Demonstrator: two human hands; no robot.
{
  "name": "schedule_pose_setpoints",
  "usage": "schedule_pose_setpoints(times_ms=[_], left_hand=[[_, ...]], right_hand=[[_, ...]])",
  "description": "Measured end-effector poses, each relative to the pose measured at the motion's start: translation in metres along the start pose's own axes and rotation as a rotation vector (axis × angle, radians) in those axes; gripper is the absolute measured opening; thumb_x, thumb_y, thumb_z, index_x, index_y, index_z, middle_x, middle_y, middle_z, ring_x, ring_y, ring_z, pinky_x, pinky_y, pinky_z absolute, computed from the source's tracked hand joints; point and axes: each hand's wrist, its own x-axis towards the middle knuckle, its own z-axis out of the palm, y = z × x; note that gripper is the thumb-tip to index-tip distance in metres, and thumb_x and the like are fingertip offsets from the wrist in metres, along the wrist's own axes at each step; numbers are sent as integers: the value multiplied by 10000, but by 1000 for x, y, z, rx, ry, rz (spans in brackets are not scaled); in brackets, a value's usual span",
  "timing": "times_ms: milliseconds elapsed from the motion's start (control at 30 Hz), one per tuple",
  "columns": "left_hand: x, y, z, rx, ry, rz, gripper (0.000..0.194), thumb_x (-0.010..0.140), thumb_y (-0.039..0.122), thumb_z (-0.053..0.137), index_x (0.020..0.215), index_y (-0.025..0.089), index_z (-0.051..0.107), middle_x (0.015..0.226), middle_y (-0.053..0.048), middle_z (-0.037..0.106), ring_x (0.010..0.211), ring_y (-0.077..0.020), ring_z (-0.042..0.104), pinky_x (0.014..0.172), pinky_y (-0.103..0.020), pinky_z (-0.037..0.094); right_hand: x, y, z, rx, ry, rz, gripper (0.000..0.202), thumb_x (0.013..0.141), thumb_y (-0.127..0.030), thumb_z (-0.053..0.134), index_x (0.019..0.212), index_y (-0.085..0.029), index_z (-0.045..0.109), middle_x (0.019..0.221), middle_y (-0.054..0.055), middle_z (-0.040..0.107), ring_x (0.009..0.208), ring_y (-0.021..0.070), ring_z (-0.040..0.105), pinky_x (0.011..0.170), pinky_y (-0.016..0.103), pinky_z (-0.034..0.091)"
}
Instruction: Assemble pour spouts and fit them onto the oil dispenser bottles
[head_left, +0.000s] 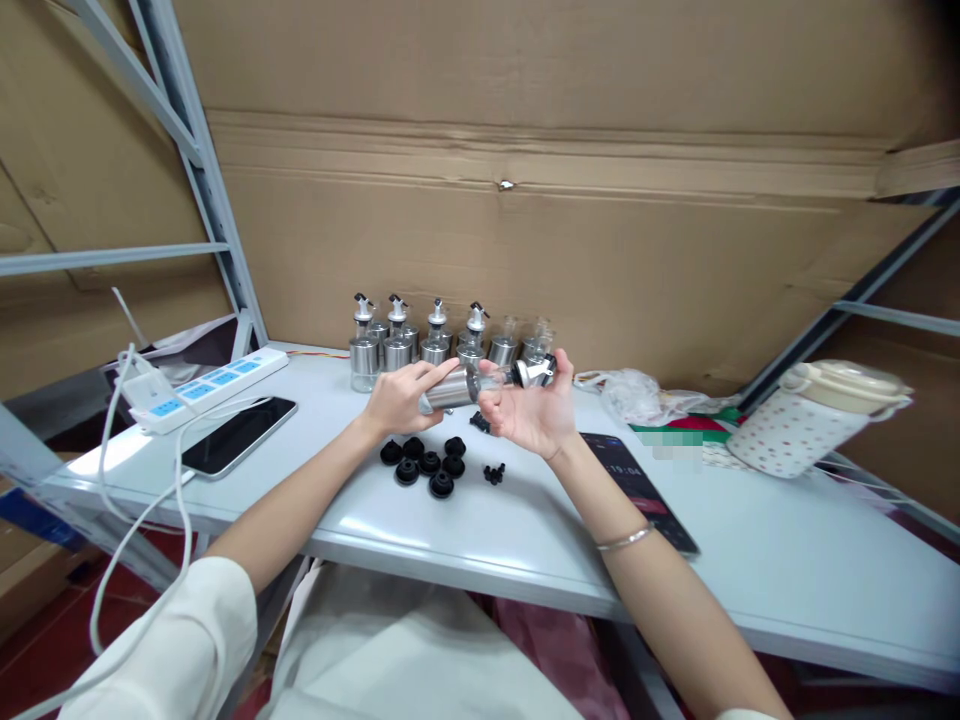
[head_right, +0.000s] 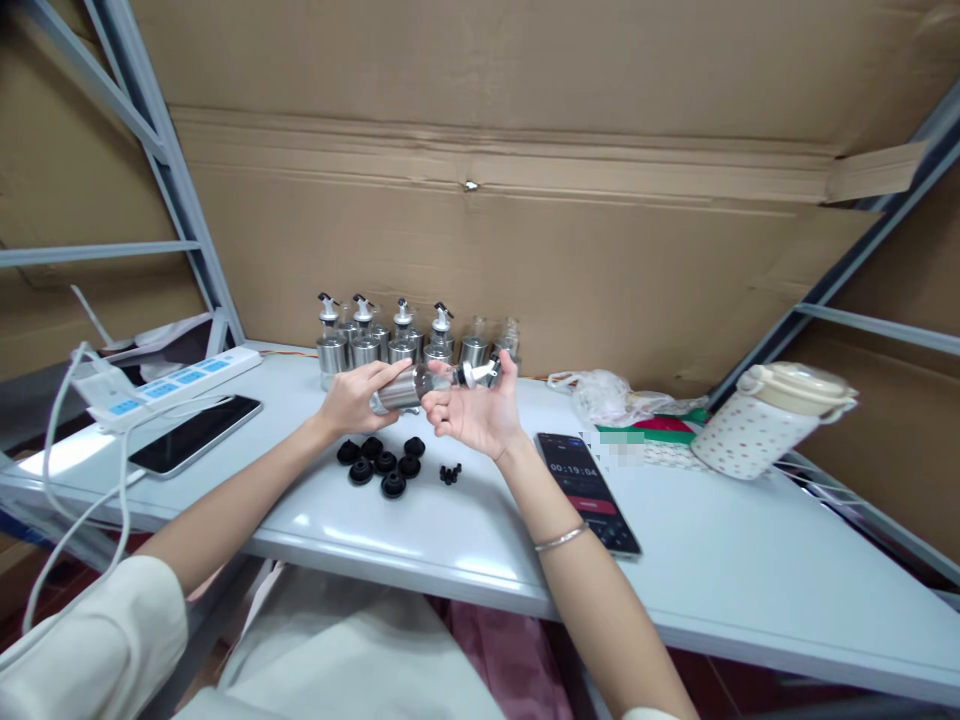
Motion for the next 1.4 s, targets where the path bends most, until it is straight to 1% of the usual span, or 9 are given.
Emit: schedule_pose_setpoints(times_ms=[133, 300, 533, 667, 833, 1000, 1200, 1333, 1400], left_hand=[[0, 0, 2, -9, -12, -17, 689, 699, 335, 575, 1361, 219, 422, 1029, -42, 652, 886, -194, 643, 687, -260, 513], [0, 0, 2, -7, -23, -22, 702, 695, 318, 574, 1373, 240, 408, 1036, -35, 644, 894, -194, 639, 693, -259, 506], [0, -1, 1, -8, -21, -23, 707, 691, 315, 588, 1372, 243, 412, 1027, -30, 638, 892, -191, 633, 689, -256, 498], [0, -2, 2, -3, -19, -15, 701, 695, 312, 577, 1373, 252, 409, 1033, -27, 636, 892, -190, 629, 693, -257, 499], [0, -1, 2, 4, -12, -4, 690, 694, 305, 583, 1364, 257, 424, 1037, -30, 634, 898, -191, 626, 712, -261, 500], [1, 0, 1, 2, -19, 0, 689, 705, 304, 589, 1371, 264, 414, 1052, -38, 626, 911, -197, 620, 727, -272, 505], [1, -1, 2, -9, -37, -6, 703, 713, 297, 634, 1376, 272, 401, 1077, -51, 608, 949, -218, 604, 756, -299, 509], [4, -1, 4, -25, -32, -27, 720, 727, 254, 663, 1386, 249, 371, 1181, -89, 561, 1071, -249, 551, 866, -353, 482], [5, 1, 5, -39, -35, -36, 733, 741, 260, 667, 1397, 235, 342, 1217, -104, 543, 1101, -259, 535, 890, -374, 467]], right_hand=[[2, 3, 1, 26, -2, -51, 738, 645, -821, 377, 1001, -190, 517, 751, 79, 687, 606, 178, 626, 680, 349, 499], [2, 6, 3, 23, -36, -59, 641, 641, -768, 460, 928, -200, 525, 736, 80, 690, 623, 201, 635, 713, 370, 475], [2, 6, 4, -28, -62, -94, 561, 687, -683, 492, 964, -197, 534, 721, 46, 692, 645, 195, 653, 800, 377, 462], [2, 7, 1, -68, -52, -119, 564, 702, -690, 449, 967, -202, 544, 719, 37, 703, 656, 211, 664, 786, 399, 464], [2, 7, 0, -134, -25, -129, 522, 695, -661, 455, 950, -212, 531, 661, 16, 696, 621, 222, 668, 778, 416, 462], [0, 6, 4, -208, 20, -134, 466, 708, -638, 422, 910, -223, 491, 581, -19, 664, 560, 200, 661, 768, 385, 470], [1, 5, 8, -292, 53, -125, 460, 687, -642, 441, 877, -223, 462, 503, -22, 635, 487, 207, 634, 637, 375, 499], [2, 5, 12, -345, 60, -136, 443, 678, -636, 465, 850, -227, 466, 461, -38, 611, 432, 206, 619, 556, 358, 502], [2, 4, 15, -365, 80, -158, 452, 692, -657, 456, 835, -228, 473, 446, -45, 600, 412, 203, 615, 535, 350, 502]])
